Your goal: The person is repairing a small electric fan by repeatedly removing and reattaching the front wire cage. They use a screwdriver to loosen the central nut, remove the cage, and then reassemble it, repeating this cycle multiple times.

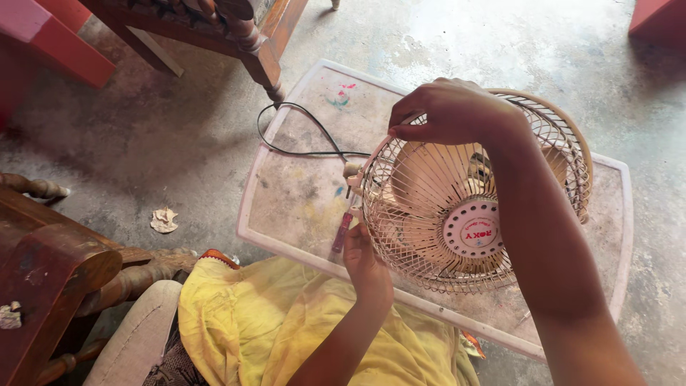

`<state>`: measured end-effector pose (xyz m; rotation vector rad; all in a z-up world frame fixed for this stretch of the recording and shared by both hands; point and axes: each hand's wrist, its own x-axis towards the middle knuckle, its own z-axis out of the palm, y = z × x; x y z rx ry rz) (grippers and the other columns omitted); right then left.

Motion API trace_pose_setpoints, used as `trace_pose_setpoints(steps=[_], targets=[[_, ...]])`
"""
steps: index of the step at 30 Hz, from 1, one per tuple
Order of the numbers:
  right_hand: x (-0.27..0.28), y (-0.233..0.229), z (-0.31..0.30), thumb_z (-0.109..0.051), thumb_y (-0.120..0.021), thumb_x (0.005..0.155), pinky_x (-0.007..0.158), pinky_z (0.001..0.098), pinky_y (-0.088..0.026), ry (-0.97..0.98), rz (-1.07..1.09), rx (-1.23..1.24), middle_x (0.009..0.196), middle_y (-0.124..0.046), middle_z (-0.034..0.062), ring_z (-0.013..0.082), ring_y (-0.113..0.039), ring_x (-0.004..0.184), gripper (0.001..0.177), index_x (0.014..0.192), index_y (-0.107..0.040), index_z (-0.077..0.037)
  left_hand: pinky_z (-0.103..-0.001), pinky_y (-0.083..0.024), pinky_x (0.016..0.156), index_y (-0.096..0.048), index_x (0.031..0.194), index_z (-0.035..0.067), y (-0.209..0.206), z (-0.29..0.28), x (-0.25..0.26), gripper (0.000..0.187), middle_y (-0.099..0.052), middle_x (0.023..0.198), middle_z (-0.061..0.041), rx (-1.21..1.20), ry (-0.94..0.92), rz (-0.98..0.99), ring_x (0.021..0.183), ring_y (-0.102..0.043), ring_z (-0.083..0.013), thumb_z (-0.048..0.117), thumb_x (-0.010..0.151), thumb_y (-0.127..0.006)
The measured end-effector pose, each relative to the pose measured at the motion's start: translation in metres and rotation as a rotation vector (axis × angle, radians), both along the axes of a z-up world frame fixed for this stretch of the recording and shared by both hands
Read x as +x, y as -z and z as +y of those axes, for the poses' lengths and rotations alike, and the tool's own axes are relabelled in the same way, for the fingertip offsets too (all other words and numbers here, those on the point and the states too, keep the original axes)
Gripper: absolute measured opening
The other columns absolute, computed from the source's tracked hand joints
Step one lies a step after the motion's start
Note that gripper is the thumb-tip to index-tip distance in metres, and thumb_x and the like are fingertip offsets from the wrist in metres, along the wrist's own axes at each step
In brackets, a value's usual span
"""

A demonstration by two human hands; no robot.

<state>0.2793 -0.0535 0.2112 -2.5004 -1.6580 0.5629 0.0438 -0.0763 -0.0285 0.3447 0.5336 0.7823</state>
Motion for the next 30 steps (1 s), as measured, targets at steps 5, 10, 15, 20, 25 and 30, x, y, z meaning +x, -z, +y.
trace_pose_setpoints(steps=[5,10,15,20,25,30], targets=[[0.003,0.003,-0.001,-0.042,-0.066,0.092,0.093,0.0452,-0.054,-0.039,0.005,0.043,0.110,-0.079,0.0041,0.0289,-0.073,0.099,0.032,0.109,-0.078,-0.018,-0.033,-0.051,0.092,-0.056,0.117,0.007,-0.009,-0.002,-0.003,0.022,-0.067,0.111,-0.003,0.046,0.042,-0.019,0.101,-0.064,-0.0121,0.025,0.105,-0.062],[0.001,0.003,-0.002,-0.039,-0.065,0.092,0.092,0.0457,-0.054,-0.049,0.005,0.070,0.107,-0.079,0.0041,0.0285,-0.073,0.098,0.029,0.107,-0.078,-0.017,-0.035,-0.046,0.102,-0.052,0.135,0.007,-0.003,0.000,0.003,0.040,-0.063,0.126,-0.004,0.044,0.069,0.103,0.115,-0.059,-0.0145,0.033,0.104,-0.056],[-0.001,0.005,-0.004,-0.039,-0.066,0.093,0.094,0.0457,-0.052,-0.034,-0.011,0.101,0.105,-0.079,0.0046,0.0272,-0.072,0.101,0.027,0.105,-0.078,-0.018,-0.037,-0.032,0.116,-0.040,0.151,0.006,0.023,0.000,0.008,0.060,-0.053,0.146,-0.004,0.002,0.070,0.144,0.134,-0.048,-0.0155,0.037,0.102,-0.055],[0.006,0.004,-0.007,-0.033,-0.070,0.094,0.091,0.0442,-0.052,-0.098,0.005,0.225,0.102,-0.074,0.0098,0.0277,-0.070,0.098,0.023,0.101,-0.079,-0.013,-0.035,-0.026,0.119,-0.036,0.153,0.009,0.042,0.000,0.009,0.062,-0.049,0.151,-0.001,0.013,0.062,0.133,0.140,-0.043,-0.0121,0.034,0.100,-0.059],[0.011,0.007,-0.005,-0.032,-0.071,0.094,0.091,0.0440,-0.052,-0.110,0.013,0.209,0.099,-0.075,0.0093,0.0277,-0.070,0.095,0.023,0.102,-0.079,-0.012,-0.037,-0.036,0.113,-0.050,0.137,0.007,0.030,0.002,0.013,0.038,-0.057,0.133,-0.003,0.052,0.024,0.021,0.125,-0.052,-0.0148,0.028,0.108,-0.060],[0.013,0.006,-0.005,-0.033,-0.070,0.093,0.094,0.0423,-0.051,-0.124,0.030,0.206,0.103,-0.074,0.0077,0.0266,-0.070,0.100,0.024,0.105,-0.080,-0.015,-0.033,-0.040,0.103,-0.056,0.124,0.010,0.008,0.007,0.015,0.023,-0.060,0.119,0.001,0.118,-0.011,0.013,0.112,-0.055,-0.0110,0.023,0.106,-0.059]])
